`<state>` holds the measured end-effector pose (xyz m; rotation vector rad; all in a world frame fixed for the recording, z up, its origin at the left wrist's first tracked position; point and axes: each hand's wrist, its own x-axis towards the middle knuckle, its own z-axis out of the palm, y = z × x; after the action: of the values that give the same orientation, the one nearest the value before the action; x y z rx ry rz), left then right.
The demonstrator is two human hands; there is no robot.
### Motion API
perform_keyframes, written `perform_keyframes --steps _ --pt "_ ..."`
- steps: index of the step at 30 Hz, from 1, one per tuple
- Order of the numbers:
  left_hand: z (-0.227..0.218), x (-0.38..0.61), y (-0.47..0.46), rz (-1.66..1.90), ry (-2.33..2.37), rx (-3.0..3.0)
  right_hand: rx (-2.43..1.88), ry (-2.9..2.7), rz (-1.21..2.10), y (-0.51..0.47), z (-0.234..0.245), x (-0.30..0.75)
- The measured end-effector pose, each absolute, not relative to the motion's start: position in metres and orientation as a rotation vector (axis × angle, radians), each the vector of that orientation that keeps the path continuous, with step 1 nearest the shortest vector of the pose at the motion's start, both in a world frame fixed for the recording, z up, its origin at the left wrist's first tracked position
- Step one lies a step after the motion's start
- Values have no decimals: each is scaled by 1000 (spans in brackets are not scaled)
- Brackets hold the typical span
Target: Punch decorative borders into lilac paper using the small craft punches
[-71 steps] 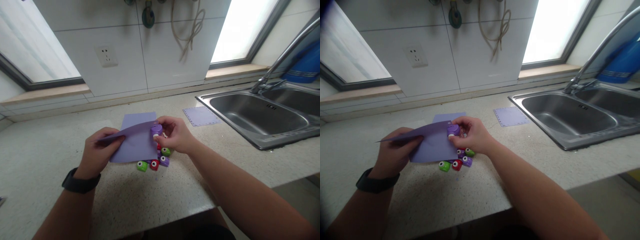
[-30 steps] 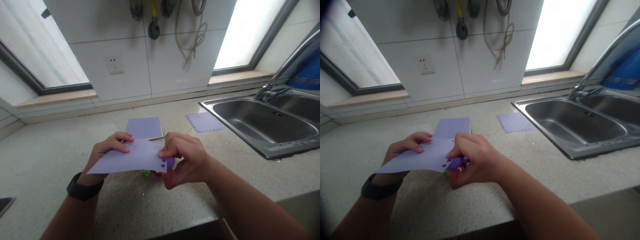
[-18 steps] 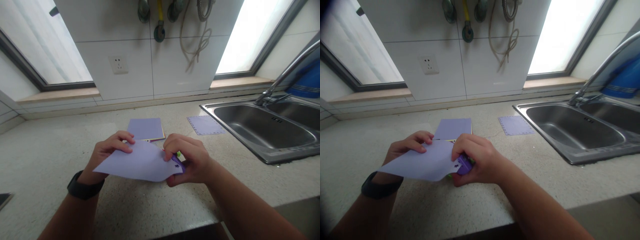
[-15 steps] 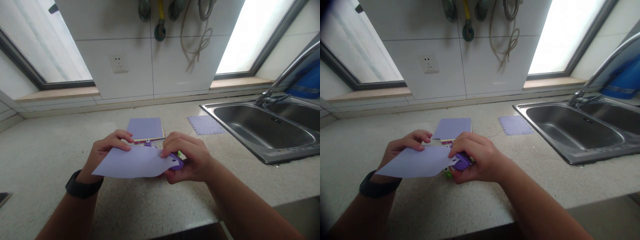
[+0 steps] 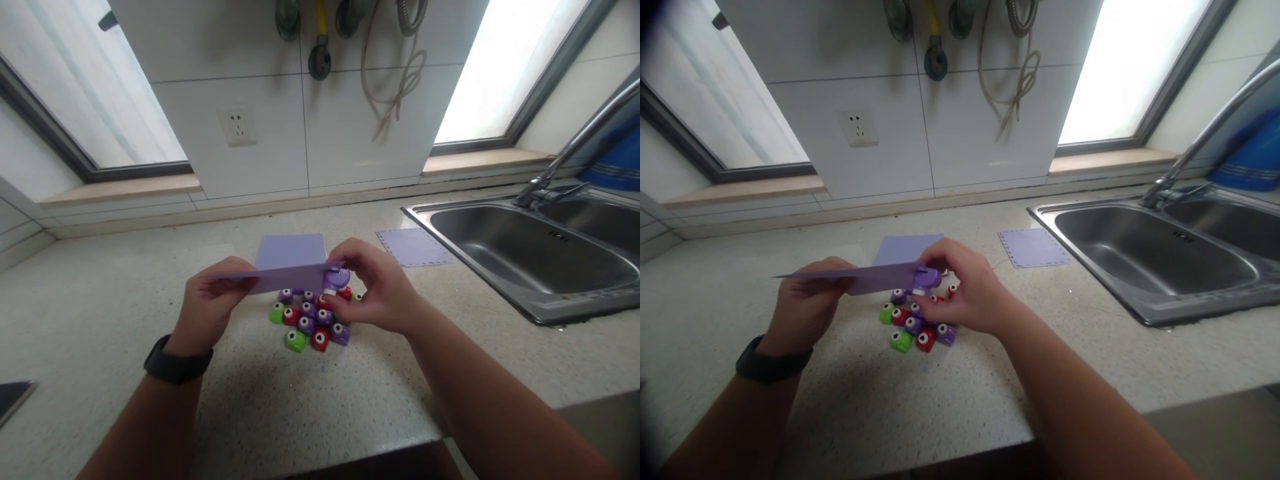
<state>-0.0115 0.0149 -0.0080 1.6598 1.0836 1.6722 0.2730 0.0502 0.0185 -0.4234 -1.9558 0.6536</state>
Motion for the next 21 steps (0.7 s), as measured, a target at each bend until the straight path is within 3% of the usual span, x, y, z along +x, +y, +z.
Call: perform_keyframes --steps 13,21 --pt "-18 -10 16 1725 1153 1276 -498 -1551 1290 72 5 270" --pt "-15 -10 16 1741 1284 1325 -447 -1380 1455 72 1 268"
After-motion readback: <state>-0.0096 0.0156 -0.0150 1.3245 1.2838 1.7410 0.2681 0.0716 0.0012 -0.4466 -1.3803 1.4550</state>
